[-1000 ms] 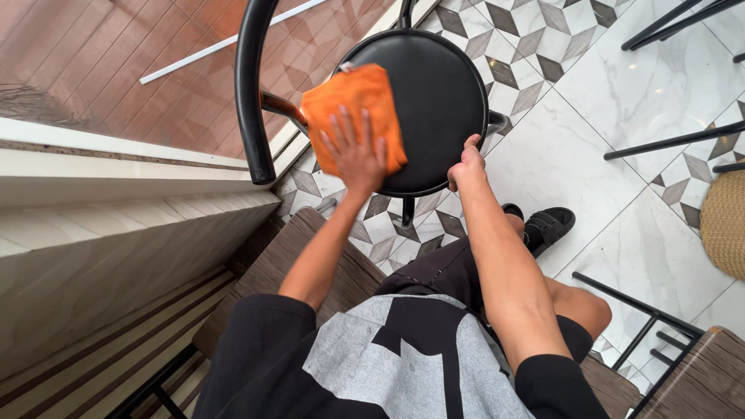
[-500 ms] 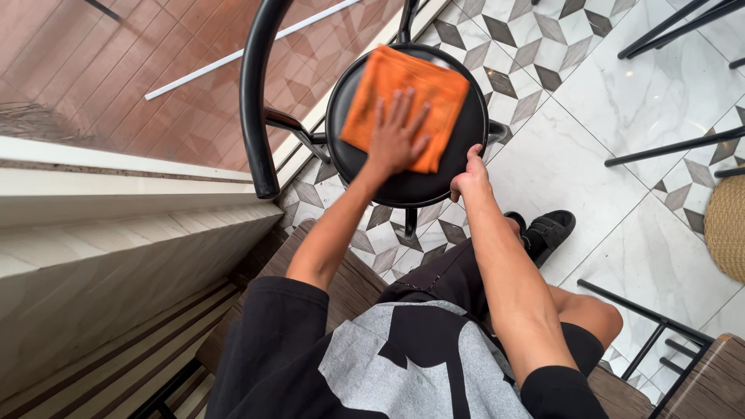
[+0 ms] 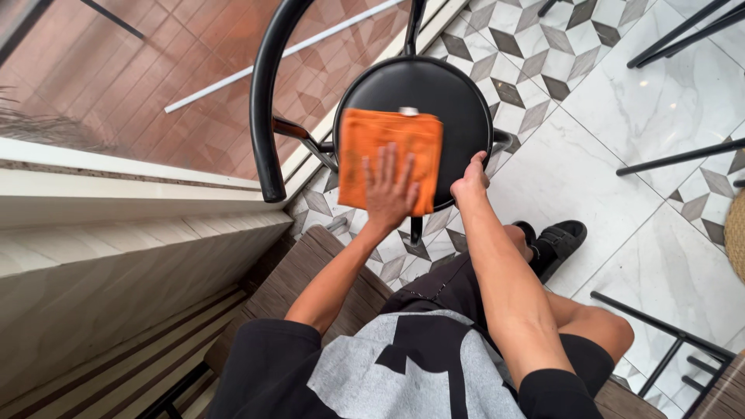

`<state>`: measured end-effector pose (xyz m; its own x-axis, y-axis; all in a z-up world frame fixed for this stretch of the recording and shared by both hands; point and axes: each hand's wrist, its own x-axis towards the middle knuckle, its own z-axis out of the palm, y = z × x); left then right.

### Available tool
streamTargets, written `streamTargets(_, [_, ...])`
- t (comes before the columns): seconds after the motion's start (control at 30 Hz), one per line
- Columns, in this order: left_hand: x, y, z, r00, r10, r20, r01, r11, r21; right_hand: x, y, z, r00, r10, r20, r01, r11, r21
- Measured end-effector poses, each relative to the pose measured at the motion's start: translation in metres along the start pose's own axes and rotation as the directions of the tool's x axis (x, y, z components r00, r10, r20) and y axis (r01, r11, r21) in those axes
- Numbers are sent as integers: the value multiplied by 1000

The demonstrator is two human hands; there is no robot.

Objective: The person moves a wooden chair aside, then wipes a black chair seat and backrest with an orange cloth. The person continues wiping the chair thoroughly, covering the seat and backrest multiple times.

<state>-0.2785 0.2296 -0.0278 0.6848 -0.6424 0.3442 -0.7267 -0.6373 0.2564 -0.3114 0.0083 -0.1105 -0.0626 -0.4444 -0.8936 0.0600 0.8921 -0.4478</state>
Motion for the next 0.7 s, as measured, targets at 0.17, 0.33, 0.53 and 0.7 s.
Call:
streamTargets(0.17, [64, 3, 38, 975, 205, 88, -197, 976, -94, 2, -2, 0, 997, 58, -54, -61, 996, -70])
streamTargets(0.33, [136, -45, 63, 988, 140, 60, -135, 987, -86, -9, -17, -3, 985, 175, 5, -163, 931, -326])
streamTargets(0.53, [88, -81, 32, 972, -236, -9, 236, 971, 38, -8, -16, -7, 984, 177, 38, -155, 934, -323])
streamTargets(0.7, [-2, -54, 4, 958, -251, -141, 229, 961, -153, 3, 13, -23, 931, -295, 214, 349, 890, -293])
